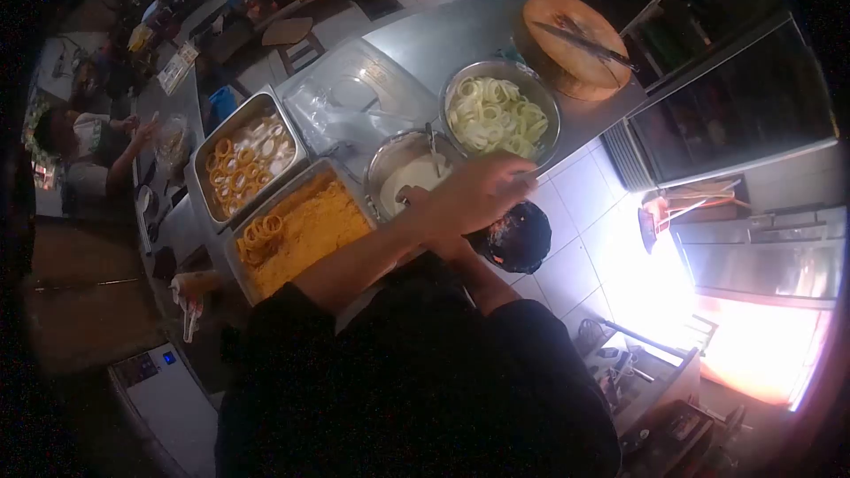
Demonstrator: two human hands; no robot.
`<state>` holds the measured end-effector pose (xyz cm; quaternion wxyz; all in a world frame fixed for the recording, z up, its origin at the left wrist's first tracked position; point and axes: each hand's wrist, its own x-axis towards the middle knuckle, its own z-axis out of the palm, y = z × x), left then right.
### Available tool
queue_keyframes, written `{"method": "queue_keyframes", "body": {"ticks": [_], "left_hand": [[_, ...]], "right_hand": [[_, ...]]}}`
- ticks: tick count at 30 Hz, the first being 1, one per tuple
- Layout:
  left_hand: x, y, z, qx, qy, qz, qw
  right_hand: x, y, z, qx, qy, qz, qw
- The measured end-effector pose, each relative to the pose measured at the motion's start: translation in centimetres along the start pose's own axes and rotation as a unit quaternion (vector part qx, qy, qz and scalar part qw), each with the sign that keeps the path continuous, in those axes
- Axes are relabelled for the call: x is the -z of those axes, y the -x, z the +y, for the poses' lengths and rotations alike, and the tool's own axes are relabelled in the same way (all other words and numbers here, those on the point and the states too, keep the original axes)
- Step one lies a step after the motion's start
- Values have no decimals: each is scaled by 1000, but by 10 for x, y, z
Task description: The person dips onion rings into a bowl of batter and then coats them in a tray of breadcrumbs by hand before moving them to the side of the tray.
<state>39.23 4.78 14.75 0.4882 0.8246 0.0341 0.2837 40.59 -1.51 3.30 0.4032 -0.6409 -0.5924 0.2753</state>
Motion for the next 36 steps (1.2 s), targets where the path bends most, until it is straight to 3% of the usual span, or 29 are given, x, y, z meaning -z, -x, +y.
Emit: {"method": "queue_keyframes", "body": {"ticks": [1,2,3,4,5,6,10,12,13,21,28,30,34,36], "left_hand": [[24,5,8,25,30,-6,999],[50,12,16,52,59,-10,997],[75,18,25,99,66,8,993],[99,30,29,151,69,31,986],[117,50,24,194,68,51,977],[134,73,17,235,65,74,967],[177,180,-16,316,-35,144,937],[179,228,-22,409,-203,115,882],[175,248,-23,416,-204,125,877],[95,316,-23,344,-418,118,832],[110,313,-37,415,-323,137,839],[123,313,-37,420,-246,210,848],[139,310,-28,418,-304,255,817],[137,313,-24,376,-344,194,838]], "right_hand": [[-17,7,14,-3,-4,0,1000],[-46,17,41,-59,-218,107,968],[-66,22,55,-112,-419,205,877],[-59,16,42,-116,-429,191,875],[-31,3,14,-107,-177,108,972],[-13,-8,-3,-76,88,16,993],[-13,-17,-11,-91,108,-14,990],[-12,-21,-12,-94,119,-25,988],[-12,-21,-12,-91,120,-20,988],[-14,-21,-10,-78,146,-23,986],[-13,-19,-8,-76,139,-23,987],[-14,-20,-9,-66,129,-24,989],[-14,-21,-14,-91,143,-31,985],[-13,-20,-14,-102,145,-30,984]]}}
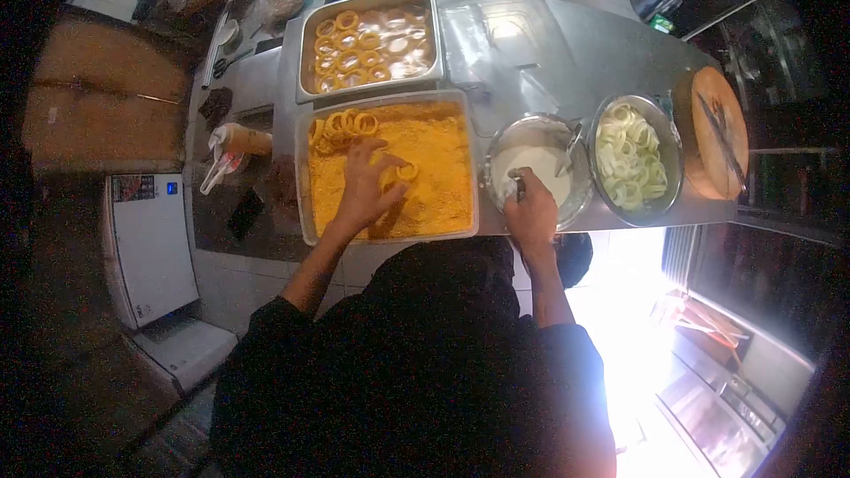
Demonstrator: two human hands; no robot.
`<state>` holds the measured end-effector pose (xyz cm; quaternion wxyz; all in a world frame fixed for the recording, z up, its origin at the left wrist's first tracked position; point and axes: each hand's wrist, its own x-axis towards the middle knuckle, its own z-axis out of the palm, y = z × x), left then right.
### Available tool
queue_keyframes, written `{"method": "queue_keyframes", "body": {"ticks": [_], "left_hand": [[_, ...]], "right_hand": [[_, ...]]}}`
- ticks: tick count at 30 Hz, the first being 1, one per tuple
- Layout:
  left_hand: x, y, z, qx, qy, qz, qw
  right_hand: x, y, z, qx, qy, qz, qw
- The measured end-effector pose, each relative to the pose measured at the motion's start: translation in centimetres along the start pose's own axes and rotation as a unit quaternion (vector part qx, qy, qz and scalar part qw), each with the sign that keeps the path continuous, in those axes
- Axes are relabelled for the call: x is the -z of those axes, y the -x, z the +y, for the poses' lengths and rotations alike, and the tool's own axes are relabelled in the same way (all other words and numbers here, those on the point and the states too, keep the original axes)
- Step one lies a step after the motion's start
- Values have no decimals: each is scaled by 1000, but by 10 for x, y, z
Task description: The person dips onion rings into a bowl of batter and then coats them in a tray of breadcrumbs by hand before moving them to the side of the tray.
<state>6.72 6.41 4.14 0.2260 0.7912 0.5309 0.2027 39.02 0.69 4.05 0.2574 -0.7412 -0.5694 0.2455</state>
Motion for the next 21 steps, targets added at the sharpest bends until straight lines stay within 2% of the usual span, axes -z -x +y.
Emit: {"method": "queue_keyframes", "body": {"ticks": [3,7,9,10,12,16,18,20,21], "left_hand": [[-18,9,2,-12,-54,-29,998],[-38,13,-9,-24,-130,15,991],[-36,11,-9,3,-96,-29,995],[-34,10,-12,5,-97,-26,995],[-26,4,-15,28,2,-30,999],[1,-13,-20,52,63,-18,997],[6,-24,-27,16,-12,74,997],[16,-38,-27,18,-38,80,996],[19,-47,-33,-12,-109,112,988]], "right_hand": [[-2,0,5,27,-17,8,999],[-5,-1,4,48,2,27,998],[0,1,-1,8,2,-1,1000],[0,1,-1,11,3,-2,1000],[-1,1,1,23,-5,8,1000],[0,1,0,33,1,11,999],[5,0,-4,16,0,-13,1000],[6,-2,1,26,-29,4,999],[6,-3,5,41,-65,15,997]]}}
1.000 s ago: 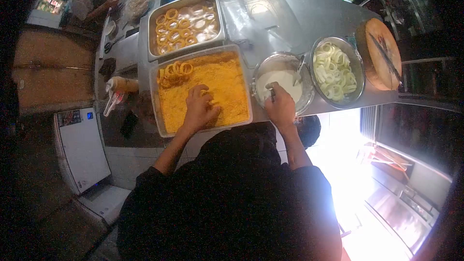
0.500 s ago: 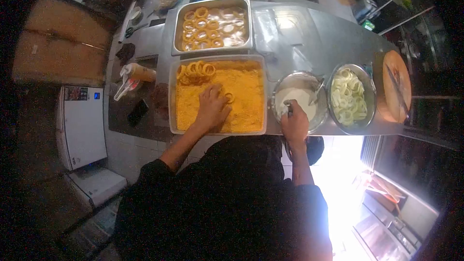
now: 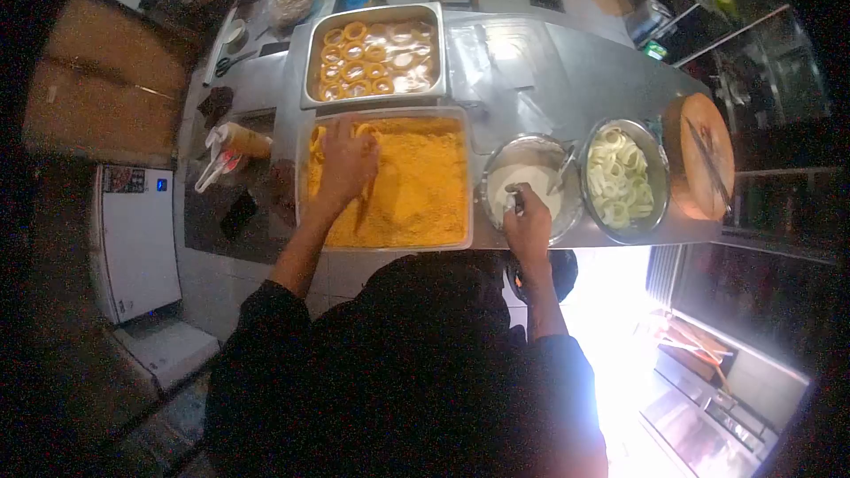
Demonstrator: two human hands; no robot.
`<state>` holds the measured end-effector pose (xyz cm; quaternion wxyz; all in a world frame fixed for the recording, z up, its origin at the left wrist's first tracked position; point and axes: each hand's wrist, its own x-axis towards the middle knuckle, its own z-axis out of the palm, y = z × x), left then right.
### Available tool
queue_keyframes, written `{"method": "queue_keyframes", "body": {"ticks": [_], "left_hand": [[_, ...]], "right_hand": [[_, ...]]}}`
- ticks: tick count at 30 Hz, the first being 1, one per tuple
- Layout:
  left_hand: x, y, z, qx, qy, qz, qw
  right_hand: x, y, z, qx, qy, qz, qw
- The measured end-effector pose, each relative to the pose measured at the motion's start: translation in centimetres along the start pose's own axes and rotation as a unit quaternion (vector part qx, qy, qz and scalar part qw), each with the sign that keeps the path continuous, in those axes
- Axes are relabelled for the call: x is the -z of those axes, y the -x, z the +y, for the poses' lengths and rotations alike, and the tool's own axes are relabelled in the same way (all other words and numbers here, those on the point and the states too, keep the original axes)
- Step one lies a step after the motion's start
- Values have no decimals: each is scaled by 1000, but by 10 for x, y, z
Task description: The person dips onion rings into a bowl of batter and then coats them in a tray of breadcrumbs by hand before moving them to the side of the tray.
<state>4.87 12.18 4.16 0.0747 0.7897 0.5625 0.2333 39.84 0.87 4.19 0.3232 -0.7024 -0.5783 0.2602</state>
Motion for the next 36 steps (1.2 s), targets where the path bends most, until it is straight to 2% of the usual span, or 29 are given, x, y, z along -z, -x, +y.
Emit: {"method": "queue_keyframes", "body": {"ticks": [1,3,4,5,7,8,10,13,14,16,22,26,28,31,36], "left_hand": [[-1,-7,-6,-33,-70,36,996],[-4,-15,-16,-61,-105,44,992],[-5,-15,-19,-84,-143,52,985],[-6,-14,-21,-85,-142,53,985],[0,-9,-15,-94,-102,41,990],[2,-6,-11,-95,-100,41,990],[4,6,1,-73,-66,58,993],[-2,28,11,-33,-34,67,997],[-4,35,13,-32,-34,68,997],[-4,49,16,-20,-36,46,998],[-5,84,14,33,-29,31,999],[1,101,13,58,-12,31,998],[8,107,15,99,16,31,994],[4,116,9,119,3,34,992],[3,118,15,124,4,45,991]], "right_hand": [[1,-3,7,-2,3,4,1000],[5,-10,20,45,41,45,997],[11,-14,25,28,61,25,997],[14,-16,30,28,62,27,997],[18,-22,32,53,189,62,979],[19,-24,34,53,190,64,978],[23,-27,23,-9,249,-35,968],[12,-31,28,30,285,-41,957],[11,-33,29,31,285,-42,957],[13,-37,14,-35,266,-107,957],[14,-39,29,26,265,-124,956],[23,-35,27,-2,241,-118,963],[32,-30,18,31,209,-50,976],[47,-31,26,72,199,-22,977],[67,-28,11,56,179,16,982]]}}
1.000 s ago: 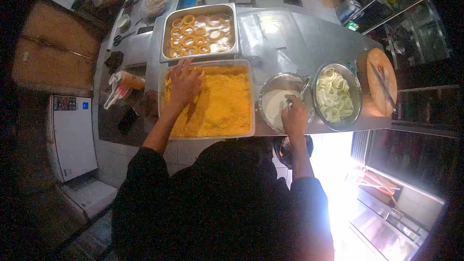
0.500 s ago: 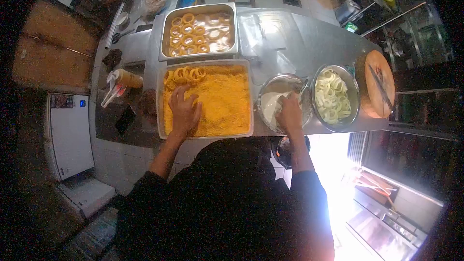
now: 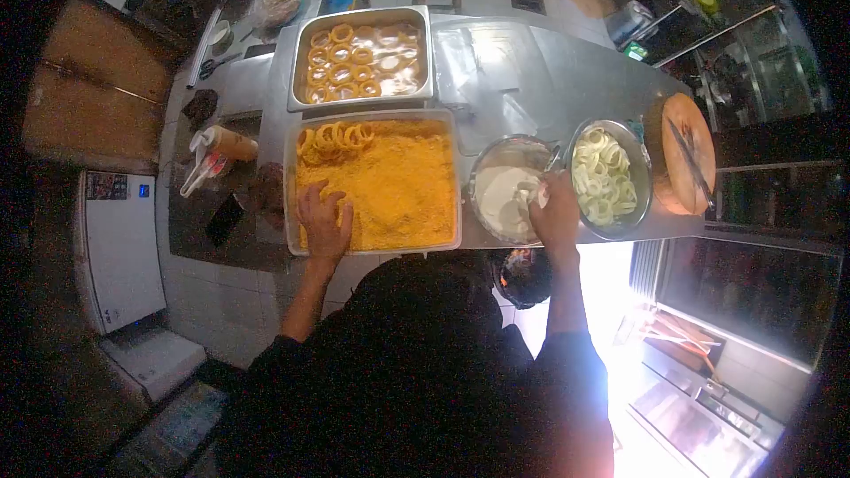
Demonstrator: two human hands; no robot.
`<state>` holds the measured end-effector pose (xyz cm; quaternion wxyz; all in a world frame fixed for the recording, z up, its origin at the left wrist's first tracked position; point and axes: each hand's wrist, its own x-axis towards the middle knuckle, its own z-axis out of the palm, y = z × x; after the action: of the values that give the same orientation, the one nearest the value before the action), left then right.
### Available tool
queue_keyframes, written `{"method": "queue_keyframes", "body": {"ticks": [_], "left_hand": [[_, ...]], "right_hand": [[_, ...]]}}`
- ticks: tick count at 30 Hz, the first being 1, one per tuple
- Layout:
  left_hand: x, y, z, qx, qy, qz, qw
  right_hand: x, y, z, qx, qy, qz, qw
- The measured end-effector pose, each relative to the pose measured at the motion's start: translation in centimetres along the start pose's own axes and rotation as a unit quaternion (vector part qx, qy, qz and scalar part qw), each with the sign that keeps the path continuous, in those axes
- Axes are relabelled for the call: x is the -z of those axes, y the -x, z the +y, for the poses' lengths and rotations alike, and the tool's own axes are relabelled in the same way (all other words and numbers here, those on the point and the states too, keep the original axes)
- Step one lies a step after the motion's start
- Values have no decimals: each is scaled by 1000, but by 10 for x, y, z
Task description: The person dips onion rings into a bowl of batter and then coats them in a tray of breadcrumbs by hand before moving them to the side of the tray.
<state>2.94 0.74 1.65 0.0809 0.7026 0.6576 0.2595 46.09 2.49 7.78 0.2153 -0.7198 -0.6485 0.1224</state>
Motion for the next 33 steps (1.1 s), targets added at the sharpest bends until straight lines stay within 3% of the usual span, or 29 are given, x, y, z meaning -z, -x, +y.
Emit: {"method": "queue_keyframes", "body": {"ticks": [4,11,15,17,18,21,24,33], "left_hand": [[-4,2,-4,-1,33,40,999],[-3,4,-1,7,10,88,996],[-5,4,-2,11,14,102,995],[-4,2,1,9,3,108,994],[-4,1,1,13,11,111,994],[-4,3,2,19,8,107,994],[-2,1,8,24,-6,107,994],[-4,-1,12,-12,-53,122,991]], "right_hand": [[13,3,-12,11,-31,43,999],[18,0,-33,-14,-56,22,998],[14,-3,-30,13,-55,-2,998],[8,-4,-25,64,-18,42,997],[14,-8,-30,23,-62,-10,998],[10,-6,-20,68,-73,12,995],[11,-5,-16,39,-155,-4,987],[-24,-2,28,43,-238,-20,970]]}}
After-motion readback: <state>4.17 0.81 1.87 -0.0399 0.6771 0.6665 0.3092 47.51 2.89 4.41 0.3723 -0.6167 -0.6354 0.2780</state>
